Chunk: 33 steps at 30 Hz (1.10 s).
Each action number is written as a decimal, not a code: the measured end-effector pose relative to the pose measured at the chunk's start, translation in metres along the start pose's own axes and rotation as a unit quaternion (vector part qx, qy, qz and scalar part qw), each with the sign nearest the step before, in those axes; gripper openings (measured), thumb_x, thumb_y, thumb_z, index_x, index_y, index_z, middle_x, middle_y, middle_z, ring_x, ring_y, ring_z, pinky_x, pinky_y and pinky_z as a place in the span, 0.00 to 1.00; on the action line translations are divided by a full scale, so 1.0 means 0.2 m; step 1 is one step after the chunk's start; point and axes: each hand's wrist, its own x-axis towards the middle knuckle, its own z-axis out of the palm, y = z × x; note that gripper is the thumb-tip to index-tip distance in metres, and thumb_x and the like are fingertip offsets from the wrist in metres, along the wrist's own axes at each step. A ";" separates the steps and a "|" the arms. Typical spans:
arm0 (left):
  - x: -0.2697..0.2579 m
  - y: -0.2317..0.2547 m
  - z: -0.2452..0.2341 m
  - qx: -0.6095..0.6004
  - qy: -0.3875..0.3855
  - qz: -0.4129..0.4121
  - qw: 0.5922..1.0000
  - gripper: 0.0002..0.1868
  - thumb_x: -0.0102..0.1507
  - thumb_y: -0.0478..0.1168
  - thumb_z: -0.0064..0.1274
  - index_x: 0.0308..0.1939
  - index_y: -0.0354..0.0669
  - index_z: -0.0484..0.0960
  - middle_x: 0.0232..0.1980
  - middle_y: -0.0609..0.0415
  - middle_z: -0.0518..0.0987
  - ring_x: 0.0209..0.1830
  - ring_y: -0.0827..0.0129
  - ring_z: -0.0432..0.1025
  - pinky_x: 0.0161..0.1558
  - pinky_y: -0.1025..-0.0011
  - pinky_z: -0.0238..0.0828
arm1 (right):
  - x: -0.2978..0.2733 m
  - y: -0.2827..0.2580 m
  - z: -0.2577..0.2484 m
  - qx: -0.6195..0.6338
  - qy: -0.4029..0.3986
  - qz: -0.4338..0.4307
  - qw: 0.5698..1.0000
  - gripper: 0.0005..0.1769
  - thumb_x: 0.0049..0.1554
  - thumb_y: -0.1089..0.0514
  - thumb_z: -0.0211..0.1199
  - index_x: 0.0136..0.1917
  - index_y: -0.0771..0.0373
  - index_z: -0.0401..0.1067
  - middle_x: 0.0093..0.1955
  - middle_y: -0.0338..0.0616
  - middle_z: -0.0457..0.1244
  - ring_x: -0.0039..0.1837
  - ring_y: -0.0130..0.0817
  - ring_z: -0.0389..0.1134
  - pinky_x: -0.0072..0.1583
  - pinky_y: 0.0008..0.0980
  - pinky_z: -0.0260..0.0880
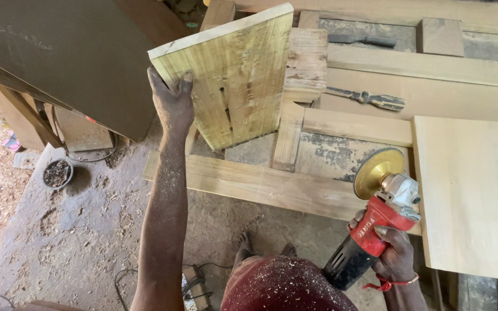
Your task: The person uses a power angle grinder to sand and smooth the edges and flat surfaces of a wooden board, turning the board by hand to reach different sides while working on the floor.
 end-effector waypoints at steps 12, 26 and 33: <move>-0.11 0.04 -0.01 -0.112 -0.031 -0.001 0.993 0.37 0.71 0.37 0.61 0.75 0.38 0.53 0.70 0.41 0.68 0.71 0.56 0.68 0.72 0.53 0.72 | 0.00 -0.05 0.14 -0.109 -0.033 0.017 0.993 0.32 0.49 0.63 0.60 0.67 0.73 0.61 0.47 0.58 0.67 0.48 0.46 0.71 0.50 0.45 0.76; -0.11 0.13 -0.03 -0.090 -0.001 0.055 0.994 0.40 0.71 0.33 0.62 0.78 0.41 0.50 0.74 0.40 0.65 0.76 0.51 0.68 0.70 0.55 0.75 | 0.02 -0.08 0.25 -0.059 0.014 -0.044 0.997 0.32 0.51 0.61 0.58 0.68 0.71 0.61 0.50 0.54 0.66 0.52 0.45 0.71 0.52 0.43 0.75; -0.15 0.25 -0.06 0.124 0.074 0.215 0.966 0.48 0.64 0.36 0.69 0.80 0.49 0.52 0.76 0.48 0.63 0.79 0.54 0.63 0.76 0.51 0.66 | 0.10 -0.07 0.32 -0.019 0.001 -0.088 0.996 0.28 0.52 0.61 0.58 0.66 0.70 0.62 0.52 0.54 0.65 0.52 0.46 0.70 0.56 0.44 0.75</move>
